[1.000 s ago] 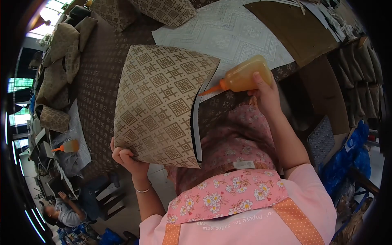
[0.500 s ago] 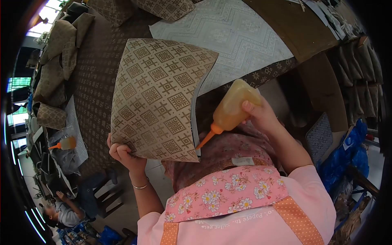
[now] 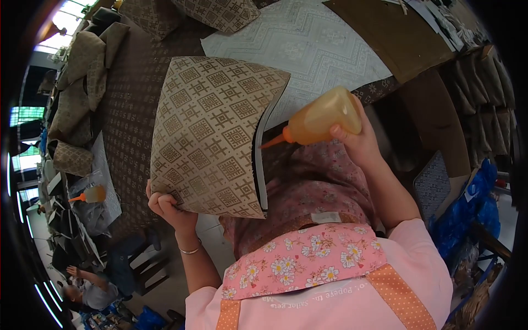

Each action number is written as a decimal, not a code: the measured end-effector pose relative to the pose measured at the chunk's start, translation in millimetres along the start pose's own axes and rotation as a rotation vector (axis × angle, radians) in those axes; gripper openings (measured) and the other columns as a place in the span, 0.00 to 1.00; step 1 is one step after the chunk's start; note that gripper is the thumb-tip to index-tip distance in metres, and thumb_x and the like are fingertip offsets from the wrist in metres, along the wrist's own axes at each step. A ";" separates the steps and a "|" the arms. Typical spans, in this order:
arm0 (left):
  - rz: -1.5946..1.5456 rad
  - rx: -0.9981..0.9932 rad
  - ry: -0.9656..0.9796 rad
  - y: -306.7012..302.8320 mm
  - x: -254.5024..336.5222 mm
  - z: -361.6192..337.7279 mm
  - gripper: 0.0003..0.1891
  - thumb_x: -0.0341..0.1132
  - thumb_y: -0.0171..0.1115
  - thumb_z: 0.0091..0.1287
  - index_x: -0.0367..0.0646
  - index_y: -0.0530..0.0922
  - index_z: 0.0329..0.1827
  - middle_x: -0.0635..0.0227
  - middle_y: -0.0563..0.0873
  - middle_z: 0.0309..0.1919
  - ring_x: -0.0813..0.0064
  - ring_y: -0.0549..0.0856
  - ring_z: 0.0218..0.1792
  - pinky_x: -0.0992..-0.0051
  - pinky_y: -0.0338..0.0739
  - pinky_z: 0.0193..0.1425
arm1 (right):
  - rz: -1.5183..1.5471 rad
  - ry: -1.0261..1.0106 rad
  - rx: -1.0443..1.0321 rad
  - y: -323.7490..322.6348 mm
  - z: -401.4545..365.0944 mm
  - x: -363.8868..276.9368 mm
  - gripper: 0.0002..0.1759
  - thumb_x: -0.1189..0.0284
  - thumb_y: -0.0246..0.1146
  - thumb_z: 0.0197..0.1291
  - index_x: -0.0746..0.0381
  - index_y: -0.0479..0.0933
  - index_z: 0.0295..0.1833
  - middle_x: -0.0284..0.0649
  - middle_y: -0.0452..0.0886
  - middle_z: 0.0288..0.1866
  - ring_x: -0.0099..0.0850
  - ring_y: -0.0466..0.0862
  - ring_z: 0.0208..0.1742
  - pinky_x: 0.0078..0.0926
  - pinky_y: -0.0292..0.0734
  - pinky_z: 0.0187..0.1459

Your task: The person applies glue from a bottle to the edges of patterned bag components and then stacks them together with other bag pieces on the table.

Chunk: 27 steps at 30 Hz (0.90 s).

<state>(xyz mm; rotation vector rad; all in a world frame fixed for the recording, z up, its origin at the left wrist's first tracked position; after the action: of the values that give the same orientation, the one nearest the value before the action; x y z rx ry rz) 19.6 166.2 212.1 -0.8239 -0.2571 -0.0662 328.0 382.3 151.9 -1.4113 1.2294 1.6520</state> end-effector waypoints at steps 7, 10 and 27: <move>-0.016 -0.006 0.013 0.8 -1.3 -2.4 0.27 0.35 0.74 0.51 0.44 0.57 0.32 0.66 0.59 0.40 0.50 0.64 0.63 0.52 0.58 0.66 | 0.230 0.178 -0.282 25.1 -28.0 20.9 0.39 0.62 0.71 0.52 0.64 0.61 0.65 0.37 0.74 0.52 0.25 0.76 0.49 0.22 0.74 0.46; 0.014 0.002 0.015 -2.0 3.6 2.6 0.26 0.34 0.73 0.50 0.44 0.57 0.30 0.66 0.59 0.39 0.53 0.65 0.60 0.56 0.61 0.62 | 0.293 0.218 -0.307 18.5 -29.1 23.0 0.38 0.54 0.67 0.55 0.64 0.62 0.64 0.38 0.76 0.52 0.28 0.78 0.48 0.23 0.76 0.43; -1.215 0.160 -0.643 69.5 57.3 84.8 0.19 0.25 0.63 0.60 0.32 0.75 0.55 0.66 0.82 0.49 0.75 0.80 0.49 0.76 0.72 0.56 | 1.148 0.013 -0.014 -76.5 101.4 31.0 0.35 0.36 0.52 0.56 0.56 0.73 0.50 0.35 0.78 0.38 0.24 0.74 0.27 0.21 0.71 0.29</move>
<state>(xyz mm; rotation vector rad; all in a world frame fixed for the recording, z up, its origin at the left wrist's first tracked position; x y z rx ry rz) 69.0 277.9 231.8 -0.4057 -1.3296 -0.9129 351.6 500.7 102.0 -0.6719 2.2578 2.3160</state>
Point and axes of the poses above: each hand's wrist, its own z-axis towards the middle knuckle, its own y-axis out of the palm, x = y × z, the point moved 9 cm from there along z, towards the middle knuckle
